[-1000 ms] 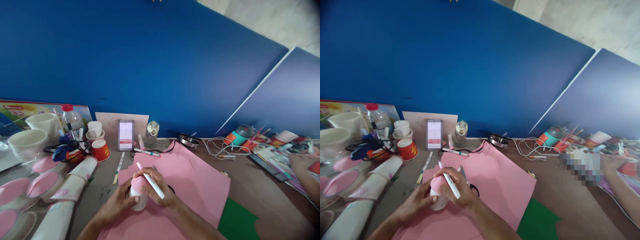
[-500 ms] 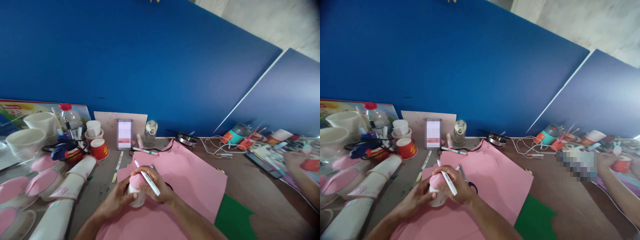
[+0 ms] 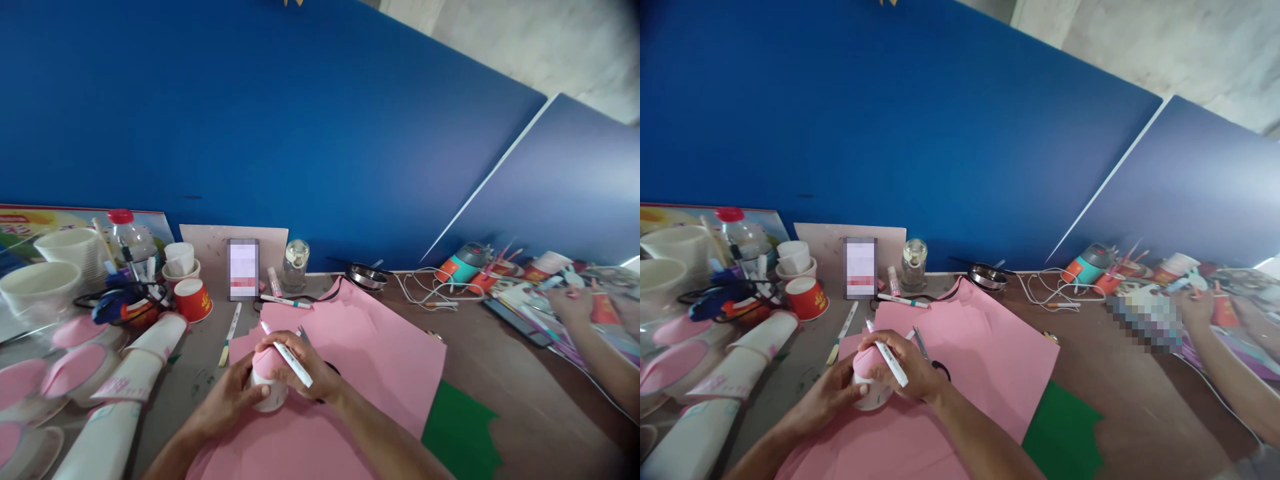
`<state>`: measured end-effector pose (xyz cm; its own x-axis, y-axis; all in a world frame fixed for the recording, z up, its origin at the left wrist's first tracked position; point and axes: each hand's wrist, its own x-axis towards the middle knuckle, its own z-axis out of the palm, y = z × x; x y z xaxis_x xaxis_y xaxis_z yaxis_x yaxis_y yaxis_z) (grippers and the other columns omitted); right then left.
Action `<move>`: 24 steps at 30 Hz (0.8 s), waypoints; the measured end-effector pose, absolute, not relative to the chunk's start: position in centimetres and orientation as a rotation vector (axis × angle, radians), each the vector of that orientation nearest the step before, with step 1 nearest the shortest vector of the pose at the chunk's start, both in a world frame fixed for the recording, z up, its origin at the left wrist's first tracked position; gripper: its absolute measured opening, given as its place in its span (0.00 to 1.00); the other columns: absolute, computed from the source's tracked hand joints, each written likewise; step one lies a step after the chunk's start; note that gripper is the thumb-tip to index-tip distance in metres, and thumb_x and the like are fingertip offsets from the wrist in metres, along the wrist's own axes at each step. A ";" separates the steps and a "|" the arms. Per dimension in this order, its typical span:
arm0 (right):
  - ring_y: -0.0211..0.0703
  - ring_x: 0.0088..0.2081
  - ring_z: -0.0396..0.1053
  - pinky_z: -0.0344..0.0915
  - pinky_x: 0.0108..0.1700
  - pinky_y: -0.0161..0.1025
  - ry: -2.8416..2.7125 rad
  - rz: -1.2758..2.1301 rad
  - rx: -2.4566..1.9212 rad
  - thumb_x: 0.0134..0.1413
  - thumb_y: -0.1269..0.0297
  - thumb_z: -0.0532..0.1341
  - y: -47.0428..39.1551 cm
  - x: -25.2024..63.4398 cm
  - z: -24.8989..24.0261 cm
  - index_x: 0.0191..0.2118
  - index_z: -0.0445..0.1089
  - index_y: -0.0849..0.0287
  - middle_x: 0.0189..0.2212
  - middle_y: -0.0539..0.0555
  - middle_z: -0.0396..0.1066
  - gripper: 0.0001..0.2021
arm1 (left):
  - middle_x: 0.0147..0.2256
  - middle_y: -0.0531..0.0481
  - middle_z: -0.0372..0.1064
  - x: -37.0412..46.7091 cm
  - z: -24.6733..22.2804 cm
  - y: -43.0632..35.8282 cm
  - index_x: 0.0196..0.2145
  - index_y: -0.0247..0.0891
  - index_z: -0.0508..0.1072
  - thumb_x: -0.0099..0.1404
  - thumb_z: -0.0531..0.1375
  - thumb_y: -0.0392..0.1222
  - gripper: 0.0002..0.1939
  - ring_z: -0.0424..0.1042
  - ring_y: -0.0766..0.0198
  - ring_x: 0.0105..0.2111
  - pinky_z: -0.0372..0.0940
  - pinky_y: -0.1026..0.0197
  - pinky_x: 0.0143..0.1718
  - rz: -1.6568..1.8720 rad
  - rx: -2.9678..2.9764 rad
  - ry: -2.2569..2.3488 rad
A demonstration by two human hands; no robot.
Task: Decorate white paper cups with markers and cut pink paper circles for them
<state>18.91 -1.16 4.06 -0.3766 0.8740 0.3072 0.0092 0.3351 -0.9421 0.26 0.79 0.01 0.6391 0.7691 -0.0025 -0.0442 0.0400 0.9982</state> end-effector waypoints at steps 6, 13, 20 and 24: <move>0.46 0.48 0.69 0.65 0.49 0.42 -1.713 1.146 -0.782 0.55 0.57 0.63 -1.0 19.1 3.8 0.52 0.65 0.55 0.48 0.57 0.70 0.20 | 0.44 0.42 0.73 0.2 -0.4 0.8 0.53 0.34 0.69 0.56 0.64 0.52 0.30 0.68 0.49 0.44 0.63 0.57 0.42 0.706 1.389 0.649; 0.48 0.48 0.69 0.65 0.50 0.44 -1.707 1.150 -0.782 0.54 0.56 0.63 -1.1 18.9 4.1 0.52 0.66 0.53 0.48 0.56 0.71 0.20 | 0.40 0.44 0.74 0.2 -0.4 0.9 0.49 0.34 0.72 0.54 0.66 0.51 0.28 0.69 0.55 0.38 0.64 0.59 0.40 0.725 1.362 0.684; 0.51 0.54 0.65 0.64 0.51 0.48 -1.222 1.045 -0.777 0.53 0.48 0.63 0.1 19.5 2.7 0.51 0.64 0.50 0.50 0.57 0.69 0.22 | 0.31 0.47 0.74 0.2 -0.3 0.8 0.40 0.35 0.77 0.51 0.68 0.53 0.23 0.70 0.62 0.29 0.65 0.63 0.33 0.829 1.011 0.662; 0.46 0.47 0.68 0.63 0.50 0.46 -1.043 0.932 -0.807 0.57 0.48 0.59 0.5 19.8 1.6 0.49 0.63 0.52 0.42 0.54 0.72 0.19 | 0.29 0.46 0.75 0.1 -0.2 0.7 0.37 0.35 0.78 0.50 0.69 0.51 0.20 0.72 0.62 0.28 0.66 0.64 0.31 0.870 0.801 0.676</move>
<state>19.77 0.51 1.62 0.2164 0.9137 0.3441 -0.2397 0.3914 -0.8885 0.11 0.73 -0.17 0.4814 0.8561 -0.1880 -0.3934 0.4027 0.8265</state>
